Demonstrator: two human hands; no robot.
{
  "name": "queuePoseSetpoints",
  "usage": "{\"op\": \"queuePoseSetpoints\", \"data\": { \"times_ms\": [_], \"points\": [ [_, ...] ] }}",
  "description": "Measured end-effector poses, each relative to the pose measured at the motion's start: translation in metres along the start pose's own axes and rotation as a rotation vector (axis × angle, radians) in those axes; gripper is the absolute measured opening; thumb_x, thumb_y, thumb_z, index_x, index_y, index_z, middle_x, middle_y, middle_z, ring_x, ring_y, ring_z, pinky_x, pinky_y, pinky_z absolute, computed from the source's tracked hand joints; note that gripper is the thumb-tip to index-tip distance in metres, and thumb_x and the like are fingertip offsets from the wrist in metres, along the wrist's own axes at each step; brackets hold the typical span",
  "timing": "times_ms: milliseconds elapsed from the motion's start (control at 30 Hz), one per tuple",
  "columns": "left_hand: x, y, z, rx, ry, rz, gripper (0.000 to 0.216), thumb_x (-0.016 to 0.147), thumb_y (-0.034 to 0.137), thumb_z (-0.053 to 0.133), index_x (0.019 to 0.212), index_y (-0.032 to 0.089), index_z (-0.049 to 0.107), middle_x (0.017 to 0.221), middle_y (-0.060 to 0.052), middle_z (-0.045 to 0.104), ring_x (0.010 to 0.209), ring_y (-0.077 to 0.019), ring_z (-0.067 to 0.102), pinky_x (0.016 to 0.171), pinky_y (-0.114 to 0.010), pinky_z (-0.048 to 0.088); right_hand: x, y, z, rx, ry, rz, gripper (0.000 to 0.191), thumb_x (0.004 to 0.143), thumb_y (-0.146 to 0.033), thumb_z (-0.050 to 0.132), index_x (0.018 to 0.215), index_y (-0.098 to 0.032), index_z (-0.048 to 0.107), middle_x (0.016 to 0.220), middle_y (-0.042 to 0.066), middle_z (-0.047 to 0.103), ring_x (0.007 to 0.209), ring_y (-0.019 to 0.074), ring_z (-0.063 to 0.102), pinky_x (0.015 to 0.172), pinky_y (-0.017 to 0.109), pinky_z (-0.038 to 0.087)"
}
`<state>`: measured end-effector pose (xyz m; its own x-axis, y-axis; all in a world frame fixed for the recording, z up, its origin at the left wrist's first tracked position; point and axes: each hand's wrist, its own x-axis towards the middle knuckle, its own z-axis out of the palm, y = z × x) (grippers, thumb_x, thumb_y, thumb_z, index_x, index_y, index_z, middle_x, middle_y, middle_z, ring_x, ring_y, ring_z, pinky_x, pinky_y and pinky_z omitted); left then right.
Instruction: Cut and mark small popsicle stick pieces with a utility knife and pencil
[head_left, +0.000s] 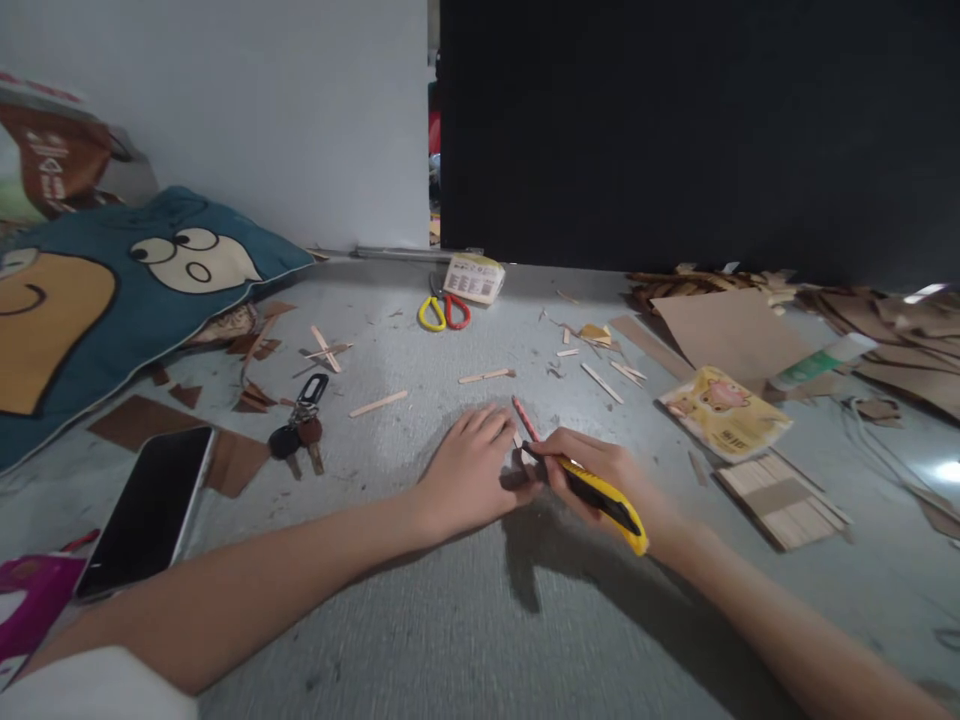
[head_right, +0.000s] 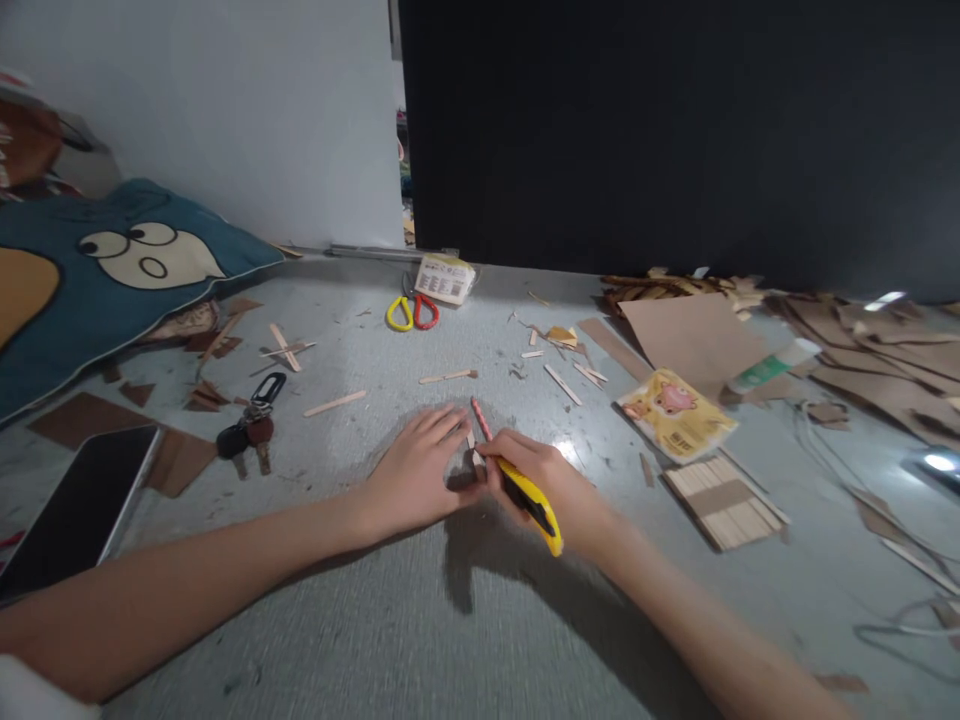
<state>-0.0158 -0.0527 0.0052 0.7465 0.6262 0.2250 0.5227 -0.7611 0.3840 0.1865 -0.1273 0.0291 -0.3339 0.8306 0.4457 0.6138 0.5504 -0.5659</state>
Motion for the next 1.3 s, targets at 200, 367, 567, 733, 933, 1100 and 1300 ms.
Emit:
{"op": "queuePoseSetpoints", "data": {
  "times_ms": [200, 367, 567, 733, 933, 1100, 1300],
  "points": [
    [0.001, -0.002, -0.001, 0.027, 0.010, 0.039, 0.061, 0.096, 0.051, 0.062, 0.141, 0.011, 0.060, 0.155, -0.020, 0.058, 0.149, -0.0364, 0.049, 0.127, -0.054, 0.035, 0.001, 0.002, -0.003, -0.053, 0.072, 0.087, 0.031, 0.102, -0.038, 0.068, 0.129, -0.022, 0.068, 0.087, 0.003, 0.064, 0.069, 0.0161, 0.062, 0.065, 0.029, 0.051],
    [0.000, -0.003, -0.003, 0.042, -0.034, 0.024, 0.066, 0.096, 0.054, 0.059, 0.146, 0.011, 0.056, 0.159, -0.021, 0.054, 0.151, -0.0379, 0.045, 0.127, -0.055, 0.034, 0.011, 0.001, -0.005, -0.040, 0.142, 0.061, 0.049, 0.093, -0.047, 0.078, 0.134, -0.024, 0.065, 0.094, 0.004, 0.061, 0.083, 0.0212, 0.062, 0.076, 0.034, 0.054],
    [-0.002, -0.005, 0.001, -0.037, 0.012, 0.017, 0.068, 0.094, 0.058, 0.065, 0.148, 0.019, 0.056, 0.158, -0.016, 0.056, 0.150, -0.0364, 0.048, 0.128, -0.056, 0.032, 0.028, -0.009, -0.003, 0.064, 0.245, 0.010, 0.035, 0.094, -0.034, 0.077, 0.126, -0.026, 0.065, 0.097, 0.004, 0.063, 0.088, 0.0202, 0.063, 0.081, 0.035, 0.054],
    [-0.002, -0.005, 0.004, -0.048, 0.069, 0.019, 0.067, 0.092, 0.054, 0.069, 0.147, 0.020, 0.055, 0.155, -0.015, 0.058, 0.148, -0.0354, 0.050, 0.127, -0.055, 0.034, 0.039, -0.020, -0.001, 0.201, 0.343, 0.031, 0.013, 0.098, -0.026, 0.070, 0.111, -0.025, 0.070, 0.094, 0.004, 0.069, 0.084, 0.0181, 0.067, 0.077, 0.033, 0.054],
    [-0.001, -0.003, 0.000, -0.031, 0.025, 0.021, 0.069, 0.091, 0.055, 0.071, 0.145, 0.015, 0.056, 0.154, -0.019, 0.058, 0.148, -0.0387, 0.050, 0.127, -0.058, 0.036, 0.044, -0.016, 0.009, 0.571, 0.385, 0.190, 0.048, 0.107, -0.041, 0.059, 0.064, -0.023, 0.051, 0.056, -0.004, 0.050, 0.049, 0.0110, 0.045, 0.050, 0.027, 0.036],
    [-0.001, -0.003, 0.003, -0.006, 0.030, 0.036, 0.072, 0.092, 0.056, 0.070, 0.148, 0.013, 0.055, 0.155, -0.020, 0.057, 0.149, -0.0379, 0.048, 0.128, -0.056, 0.033, 0.045, -0.010, 0.026, 0.705, 0.548, 0.159, 0.059, 0.105, -0.043, 0.061, 0.055, -0.023, 0.037, 0.048, -0.006, 0.036, 0.045, 0.0105, 0.033, 0.047, 0.029, 0.024],
    [-0.003, 0.003, 0.007, 0.076, -0.026, -0.016, 0.074, 0.099, 0.059, 0.060, 0.154, 0.010, 0.049, 0.162, -0.022, 0.050, 0.153, -0.0388, 0.043, 0.129, -0.058, 0.029, 0.046, -0.017, 0.031, 0.741, 0.621, 0.116, 0.061, 0.104, -0.042, 0.061, 0.053, -0.025, 0.031, 0.044, -0.007, 0.029, 0.039, 0.0105, 0.027, 0.044, 0.031, 0.019]
  ]
}}
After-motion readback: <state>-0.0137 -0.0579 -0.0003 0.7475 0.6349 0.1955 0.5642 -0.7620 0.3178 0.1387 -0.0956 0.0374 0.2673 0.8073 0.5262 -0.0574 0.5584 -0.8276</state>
